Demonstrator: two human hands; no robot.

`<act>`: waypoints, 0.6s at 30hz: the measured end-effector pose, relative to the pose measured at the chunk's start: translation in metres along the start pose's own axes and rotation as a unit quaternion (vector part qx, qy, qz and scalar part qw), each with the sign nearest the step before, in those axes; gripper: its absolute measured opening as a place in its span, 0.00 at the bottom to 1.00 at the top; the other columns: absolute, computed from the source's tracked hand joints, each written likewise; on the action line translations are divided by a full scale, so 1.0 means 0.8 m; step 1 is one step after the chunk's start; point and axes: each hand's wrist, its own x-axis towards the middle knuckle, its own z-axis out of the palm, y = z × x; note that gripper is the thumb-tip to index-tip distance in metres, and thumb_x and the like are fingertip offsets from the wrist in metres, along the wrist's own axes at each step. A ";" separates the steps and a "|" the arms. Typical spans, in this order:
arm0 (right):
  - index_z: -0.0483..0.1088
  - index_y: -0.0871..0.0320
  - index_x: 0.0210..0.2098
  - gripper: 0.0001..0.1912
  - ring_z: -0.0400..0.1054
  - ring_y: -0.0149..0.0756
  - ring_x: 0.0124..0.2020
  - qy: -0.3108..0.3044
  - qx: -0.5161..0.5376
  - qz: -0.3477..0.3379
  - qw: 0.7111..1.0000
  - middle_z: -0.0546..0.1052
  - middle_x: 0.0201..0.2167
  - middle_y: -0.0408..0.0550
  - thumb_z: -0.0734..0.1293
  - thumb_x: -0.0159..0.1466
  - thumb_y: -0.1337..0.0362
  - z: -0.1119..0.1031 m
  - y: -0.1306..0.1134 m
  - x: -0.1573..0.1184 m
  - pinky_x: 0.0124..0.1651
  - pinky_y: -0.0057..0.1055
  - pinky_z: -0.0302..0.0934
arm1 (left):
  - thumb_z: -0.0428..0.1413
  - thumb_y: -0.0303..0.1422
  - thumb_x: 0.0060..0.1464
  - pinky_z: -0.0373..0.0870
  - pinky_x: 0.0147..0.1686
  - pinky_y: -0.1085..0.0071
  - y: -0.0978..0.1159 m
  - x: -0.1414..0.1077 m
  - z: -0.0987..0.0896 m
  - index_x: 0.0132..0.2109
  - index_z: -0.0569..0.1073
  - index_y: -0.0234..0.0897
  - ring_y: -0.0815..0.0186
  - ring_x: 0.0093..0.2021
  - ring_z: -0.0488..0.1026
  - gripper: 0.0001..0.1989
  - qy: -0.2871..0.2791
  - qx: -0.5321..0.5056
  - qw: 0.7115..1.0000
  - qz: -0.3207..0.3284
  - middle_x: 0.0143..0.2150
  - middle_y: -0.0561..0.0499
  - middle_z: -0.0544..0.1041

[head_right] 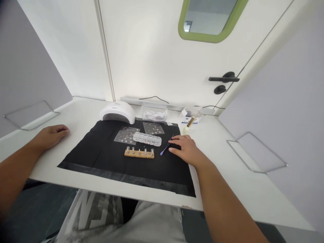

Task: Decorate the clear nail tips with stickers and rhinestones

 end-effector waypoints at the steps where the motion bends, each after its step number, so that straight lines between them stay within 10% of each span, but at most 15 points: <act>1: 0.77 0.49 0.48 0.20 0.59 0.57 0.57 0.003 -0.002 -0.001 1.000 0.72 0.53 0.48 0.64 0.63 0.48 0.000 0.000 0.000 0.60 0.58 0.53 | 0.47 0.45 0.56 0.62 0.31 0.71 0.001 -0.001 -0.001 0.39 0.74 0.41 0.63 0.31 0.70 0.16 0.002 0.000 1.000 -0.001 0.28 0.54 0.73; 18: 0.76 0.52 0.50 0.22 0.61 0.55 0.52 0.012 -0.001 0.009 1.000 0.73 0.48 0.51 0.62 0.64 0.49 -0.001 -0.005 -0.001 0.57 0.54 0.55 | 0.48 0.44 0.56 0.63 0.34 0.69 0.004 0.000 -0.002 0.39 0.73 0.41 0.62 0.35 0.71 0.15 0.012 0.001 1.000 -0.009 0.33 0.52 0.75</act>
